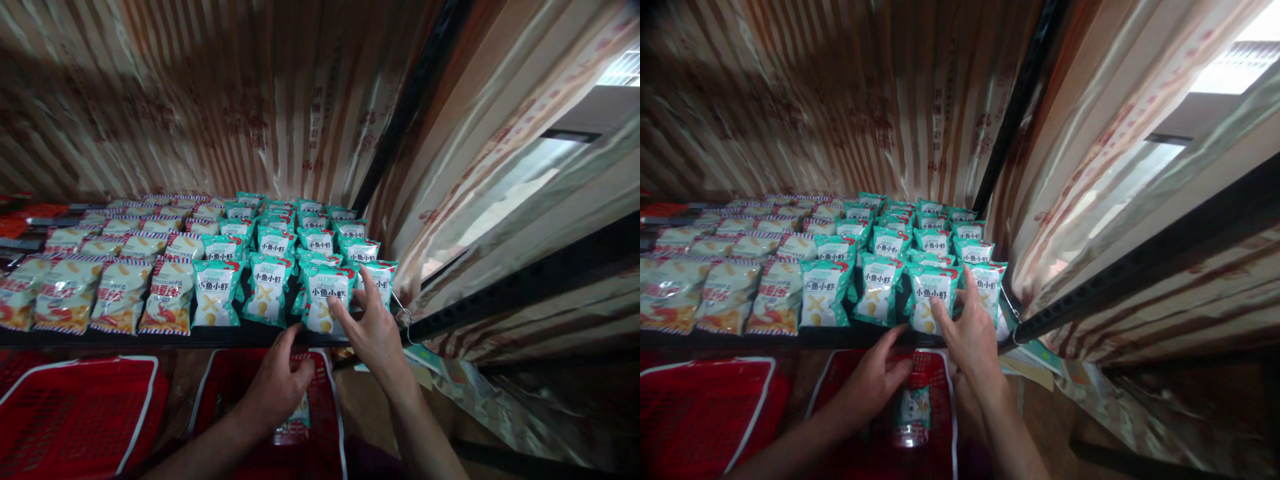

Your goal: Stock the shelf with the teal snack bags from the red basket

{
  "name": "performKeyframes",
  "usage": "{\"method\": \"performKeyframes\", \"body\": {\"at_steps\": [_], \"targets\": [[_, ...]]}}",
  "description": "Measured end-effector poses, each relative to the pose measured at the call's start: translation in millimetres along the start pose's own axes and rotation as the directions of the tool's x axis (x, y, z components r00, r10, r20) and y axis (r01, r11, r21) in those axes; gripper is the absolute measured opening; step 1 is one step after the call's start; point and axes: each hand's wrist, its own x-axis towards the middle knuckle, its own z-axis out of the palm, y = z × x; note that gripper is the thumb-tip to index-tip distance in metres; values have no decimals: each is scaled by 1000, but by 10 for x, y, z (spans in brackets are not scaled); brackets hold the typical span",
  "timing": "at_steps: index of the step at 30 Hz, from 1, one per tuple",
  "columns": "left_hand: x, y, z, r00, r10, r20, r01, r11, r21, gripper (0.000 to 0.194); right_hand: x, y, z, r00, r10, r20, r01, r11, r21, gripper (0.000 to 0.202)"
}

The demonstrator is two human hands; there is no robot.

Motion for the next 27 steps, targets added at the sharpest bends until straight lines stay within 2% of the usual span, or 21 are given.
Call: {"method": "performKeyframes", "body": {"at_steps": [12,15,19,24,27], "targets": [[-32,56,-1,1000,10,-12,-11,1000,-24,62,-11,-37,-71,1000,19,16,-19,999,40,87],[-36,62,-16,1000,-3,-16,4,1000,26,61,-21,-59,-76,999,22,34,-24,998,57,86],[-39,64,-51,999,-24,-43,27,996,81,59,-39,-87,-55,999,12,40,-14,999,44,82],[-69,79,-109,996,-16,-92,15,1000,-12,54,-65,-141,4,997,-23,76,15,995,103,80],[-100,57,-152,991,0,-133,-1,1000,-5,55,-90,-198,50,994,-43,102,27,987,158,81]]}}
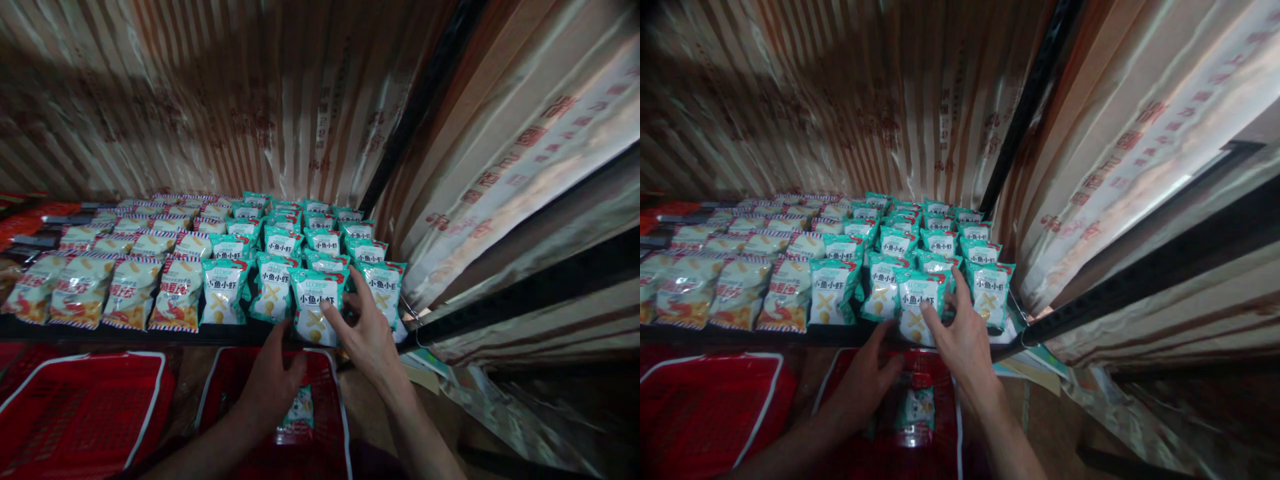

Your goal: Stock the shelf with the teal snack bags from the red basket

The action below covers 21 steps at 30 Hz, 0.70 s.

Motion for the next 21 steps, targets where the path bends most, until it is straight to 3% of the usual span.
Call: {"method": "performKeyframes", "body": {"at_steps": [6,11,21], "targets": [[-20,-151,-140,994,13,-109,-17,999,-33,51,-39,-83,176,995,-75,61,73,997,34,76],[-19,-227,-286,975,45,-216,-37,999,38,47,-39,-178,340,990,-114,83,108,992,66,77],[17,-378,-406,956,72,-286,-36,991,128,49,-15,-334,569,973,-190,132,176,978,110,73]]}}
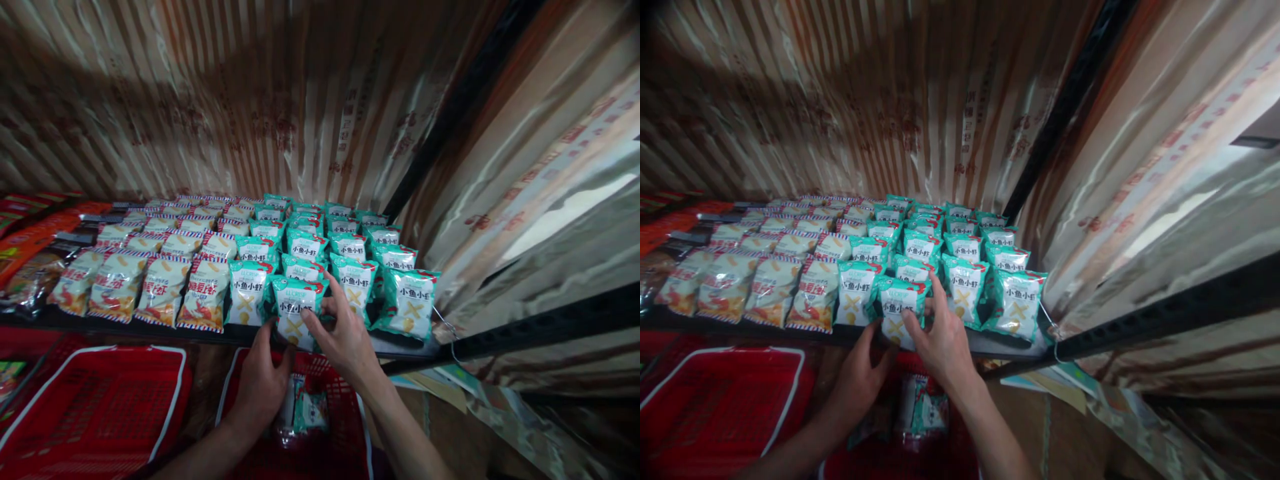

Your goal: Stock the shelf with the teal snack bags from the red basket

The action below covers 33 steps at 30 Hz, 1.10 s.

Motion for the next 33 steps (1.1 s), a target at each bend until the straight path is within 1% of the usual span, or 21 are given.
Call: {"method": "performKeyframes", "body": {"at_steps": [4,7,9,11,13,14,17,23,28,33], "targets": [[-36,-23,30,999,40,-9,-40,999,11,54,10,1,-6,1000,25,1,-25,1000,3,72],[-87,-16,63,997,80,-13,-79,995,59,58,13,5,-31,998,54,-8,-54,998,13,69],[-130,-6,83,992,127,-25,-123,986,113,61,14,15,-40,998,64,-15,-64,998,15,66],[-175,6,95,980,197,-30,-189,965,184,64,14,27,-40,997,70,-21,-69,997,15,65],[-213,24,96,966,258,0,-248,929,274,63,13,35,-36,997,76,-23,-75,997,7,64],[-225,33,93,963,268,26,-263,911,318,62,11,37,-33,997,76,-24,-76,997,3,64],[-228,51,77,966,246,83,-258,874,412,57,8,37,-32,997,73,-28,-73,997,2,61],[-192,33,52,964,195,182,-260,836,483,60,24,56,-46,995,96,1,-96,995,10,62],[-211,41,66,974,147,170,-209,869,449,59,33,68,-82,997,83,-7,-82,994,72,60],[-245,-8,121,973,181,145,-226,882,414,58,51,127,-84,994,74,-83,-61,987,150,51]]}}
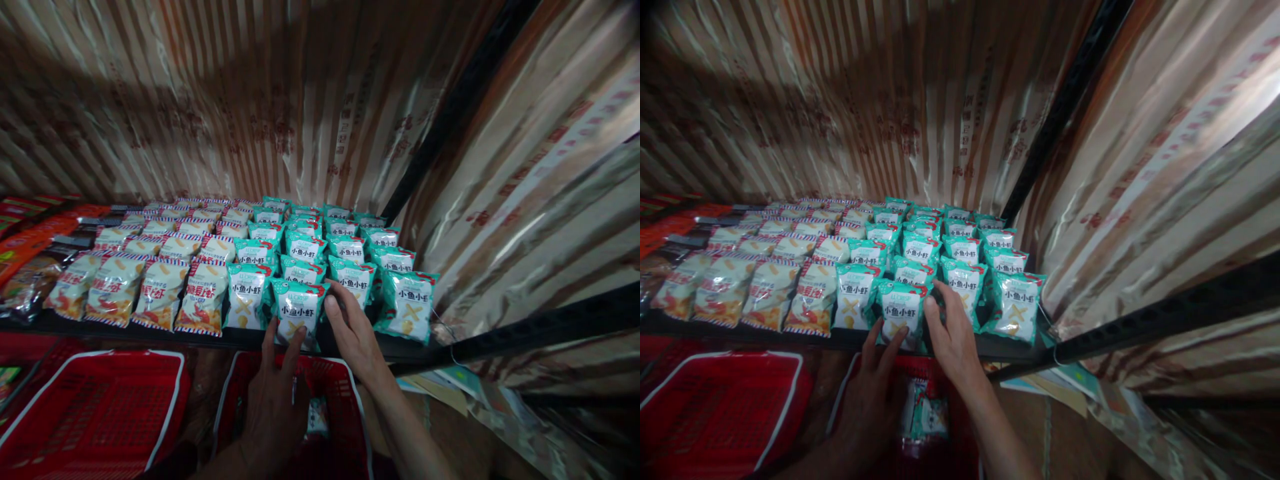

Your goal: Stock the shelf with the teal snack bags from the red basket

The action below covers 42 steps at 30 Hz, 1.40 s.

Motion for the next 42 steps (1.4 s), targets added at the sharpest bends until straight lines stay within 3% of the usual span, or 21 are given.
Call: {"method": "performKeyframes", "body": {"at_steps": [5,8,16,26,35,42], "targets": [[2,-29,59,1000,12,-27,-11,1000,22,57,18,40,55,989,99,110,-117,978,171,57],[20,-45,80,998,28,-52,-26,999,30,57,26,58,90,983,86,163,-124,963,238,57],[36,-74,88,988,77,-137,-76,997,15,55,65,162,147,991,120,54,-128,976,177,69],[67,-70,89,984,81,-157,-85,996,-15,56,91,171,195,991,64,118,-88,973,213,62],[137,-55,70,988,95,-123,-107,990,-89,58,90,208,204,998,10,-55,-2,989,151,57],[208,0,24,992,83,-100,-86,996,-26,57,101,182,129,999,38,21,-40,989,139,57]]}}
